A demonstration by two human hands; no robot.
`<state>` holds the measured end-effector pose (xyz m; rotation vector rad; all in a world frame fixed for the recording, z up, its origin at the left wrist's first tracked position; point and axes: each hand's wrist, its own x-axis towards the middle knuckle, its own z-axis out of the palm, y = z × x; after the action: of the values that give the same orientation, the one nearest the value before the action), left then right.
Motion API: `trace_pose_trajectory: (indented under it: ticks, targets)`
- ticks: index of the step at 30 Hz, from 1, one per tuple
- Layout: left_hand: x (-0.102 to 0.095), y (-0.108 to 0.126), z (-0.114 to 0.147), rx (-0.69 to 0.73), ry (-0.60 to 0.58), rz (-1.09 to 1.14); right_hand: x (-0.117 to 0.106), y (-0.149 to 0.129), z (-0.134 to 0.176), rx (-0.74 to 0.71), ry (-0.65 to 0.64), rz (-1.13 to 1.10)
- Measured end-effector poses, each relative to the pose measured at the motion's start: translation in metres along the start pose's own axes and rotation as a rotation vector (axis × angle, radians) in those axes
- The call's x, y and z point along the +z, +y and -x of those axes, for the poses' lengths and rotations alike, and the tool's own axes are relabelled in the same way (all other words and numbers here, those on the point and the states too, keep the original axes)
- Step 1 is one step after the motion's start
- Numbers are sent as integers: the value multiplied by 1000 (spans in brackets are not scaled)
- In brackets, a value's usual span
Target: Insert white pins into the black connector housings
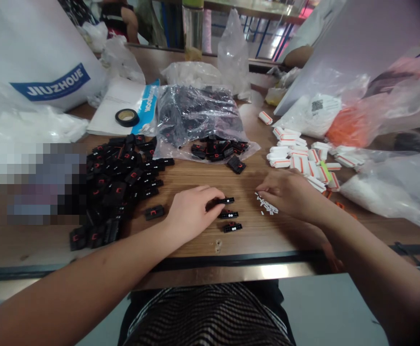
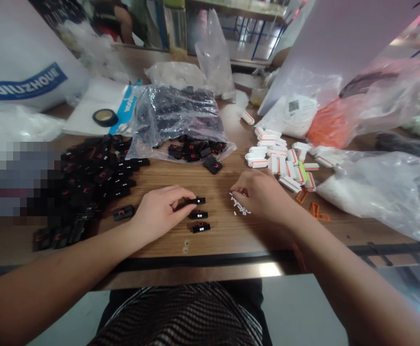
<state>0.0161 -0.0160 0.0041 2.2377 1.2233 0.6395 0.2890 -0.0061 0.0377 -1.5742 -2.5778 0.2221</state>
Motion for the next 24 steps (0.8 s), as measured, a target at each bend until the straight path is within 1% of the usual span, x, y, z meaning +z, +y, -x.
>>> trace_pose_trajectory:
  ticks: [3, 7, 13, 15, 19, 24]
  targets:
    - [0, 0, 0, 0, -1, -8, 1, 3, 2, 16, 17, -76]
    - [-1, 1, 0, -1, -9, -13, 4, 3, 1, -3, 28, -115]
    - [-2, 0, 0, -4, -14, -8, 3, 4, -4, -94, -2, -15]
    - [-2, 0, 0, -6, -12, -6, 3, 5, -4, -66, -10, -14]
    - [-2, 1, 0, -8, -19, -4, 6, 8, -2, 24, 5, -110]
    - [-2, 2, 0, -14, -19, 3, 10, 7, 2, 40, 39, -106]
